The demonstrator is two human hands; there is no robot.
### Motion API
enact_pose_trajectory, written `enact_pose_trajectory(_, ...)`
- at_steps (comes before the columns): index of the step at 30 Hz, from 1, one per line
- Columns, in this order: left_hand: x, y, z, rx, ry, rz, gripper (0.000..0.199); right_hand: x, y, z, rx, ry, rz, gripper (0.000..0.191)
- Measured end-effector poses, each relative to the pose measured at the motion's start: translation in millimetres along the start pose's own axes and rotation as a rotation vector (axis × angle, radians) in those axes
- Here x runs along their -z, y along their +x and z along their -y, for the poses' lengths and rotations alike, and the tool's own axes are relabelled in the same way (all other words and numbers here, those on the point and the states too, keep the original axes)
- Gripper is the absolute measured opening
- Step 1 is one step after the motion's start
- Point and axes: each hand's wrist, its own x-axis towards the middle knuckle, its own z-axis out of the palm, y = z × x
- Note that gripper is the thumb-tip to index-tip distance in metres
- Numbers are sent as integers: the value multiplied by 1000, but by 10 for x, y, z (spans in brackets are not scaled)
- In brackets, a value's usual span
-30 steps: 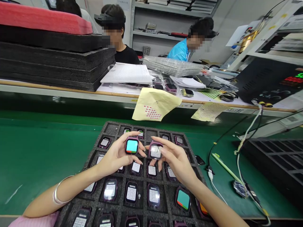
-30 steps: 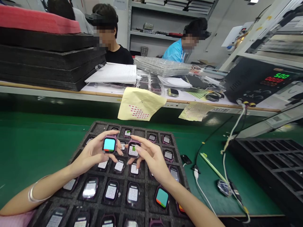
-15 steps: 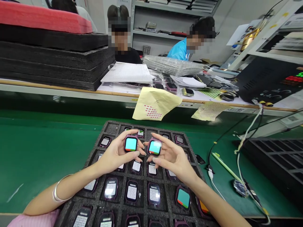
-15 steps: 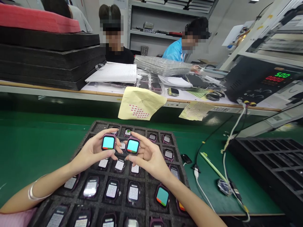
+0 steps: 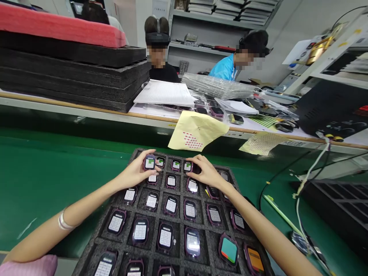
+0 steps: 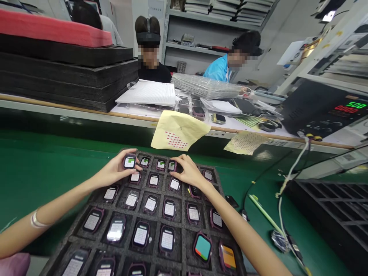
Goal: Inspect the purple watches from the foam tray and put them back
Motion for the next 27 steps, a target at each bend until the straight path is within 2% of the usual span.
enact_pose_trajectory(2, 186, 113, 124, -76, 495, -47, 47, -16, 18, -29, 11, -50, 36, 50)
enact_pose_trajectory(4, 354, 221, 240, -91, 690, -65, 43, 15, -4, -43, 16, -89, 59, 57)
enact_pose_trajectory(7, 538, 334, 369, -90, 805, -11, 42, 183, -106, -100, 24, -121, 87, 60)
enact_pose_trajectory(9, 609, 369, 398, -98, 866, 29, 44, 361, -222, -190, 12, -135, 103, 47)
enact_pose_trajectory(11, 624, 392, 365, -112, 910, 57, 47, 550, -372, -306, -30, -159, 105, 32)
enact_pose_trajectory(13, 550, 434, 270, -136, 971, 100, 48, 700, -532, -412, -82, -188, 113, 25)
enact_pose_trajectory(16, 211, 566, 54, -221, 1078, 241, 40, 778, -716, -483, -125, -211, 145, 32)
enact_pose_trajectory(20, -563, 848, -177, -319, 1141, 402, 33, 698, -788, -475, -175, -279, 124, 39)
enact_pose_trajectory(22, -943, 1011, -194, -327, 1142, 466, 29, 669, -787, -483, -217, -317, 112, 38)
enact_pose_trajectory(24, -1234, 1171, -151, -317, 1149, 508, 26, 665, -783, -506, -251, -329, 114, 35)
enact_pose_trajectory(27, -1468, 1376, -41, -273, 1132, 559, 28, 664, -765, -549, -279, -301, 99, 33)
